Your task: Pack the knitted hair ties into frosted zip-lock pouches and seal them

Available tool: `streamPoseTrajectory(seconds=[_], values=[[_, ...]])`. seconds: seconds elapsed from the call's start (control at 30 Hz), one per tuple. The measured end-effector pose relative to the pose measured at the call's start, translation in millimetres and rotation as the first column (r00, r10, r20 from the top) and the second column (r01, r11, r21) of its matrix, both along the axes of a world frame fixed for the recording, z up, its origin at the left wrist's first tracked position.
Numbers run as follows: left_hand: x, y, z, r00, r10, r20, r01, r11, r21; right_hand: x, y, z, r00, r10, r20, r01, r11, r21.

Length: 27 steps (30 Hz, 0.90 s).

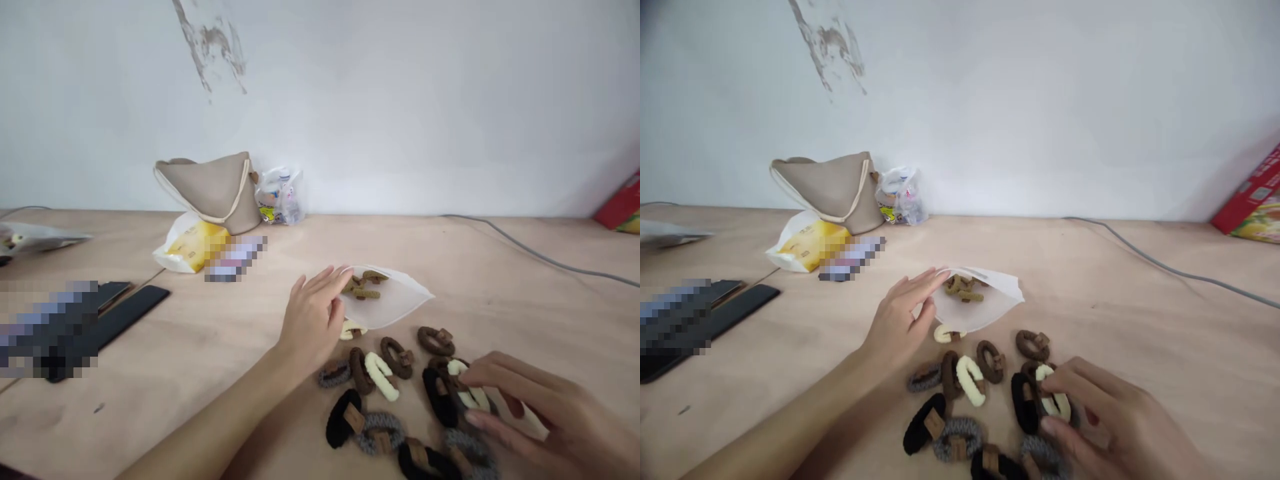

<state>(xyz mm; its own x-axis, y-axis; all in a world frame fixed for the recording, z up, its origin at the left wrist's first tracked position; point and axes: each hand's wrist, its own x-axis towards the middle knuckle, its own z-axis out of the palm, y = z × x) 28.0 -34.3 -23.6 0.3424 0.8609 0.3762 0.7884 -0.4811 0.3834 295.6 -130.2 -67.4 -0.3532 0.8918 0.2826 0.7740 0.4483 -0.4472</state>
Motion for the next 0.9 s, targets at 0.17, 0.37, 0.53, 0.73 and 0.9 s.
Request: streamPoseTrajectory(seconds=[0.17,0.37,0.53,0.73,0.9], values=[[2,-1,-2.0,1.000,-0.008,-0.030,0.008,1.000,-0.007,-10,-4,2.7,0.999,-0.035,-0.004,0.035,0.997,0.070],[2,-2,-4.1,0.998,-0.007,-0.055,0.007,1.000,0.011,-9,24,10.1,0.984,-0.177,0.021,0.177,0.984,0.013],[0,-1,-5.8,0.994,-0.012,-0.105,0.014,1.000,0.019,-11,60,-1.0,1.000,0.012,0.013,-0.010,0.993,-0.114],[-2,-2,-6.0,0.990,-0.015,-0.143,0.022,0.999,0.049,-19,57,-3.3,0.988,0.093,-0.121,-0.104,0.991,-0.084],[-2,-1,-5.8,0.987,-0.021,-0.160,0.030,0.998,0.052,-18,48,-0.9,0.987,0.010,-0.159,-0.006,1.000,0.023]])
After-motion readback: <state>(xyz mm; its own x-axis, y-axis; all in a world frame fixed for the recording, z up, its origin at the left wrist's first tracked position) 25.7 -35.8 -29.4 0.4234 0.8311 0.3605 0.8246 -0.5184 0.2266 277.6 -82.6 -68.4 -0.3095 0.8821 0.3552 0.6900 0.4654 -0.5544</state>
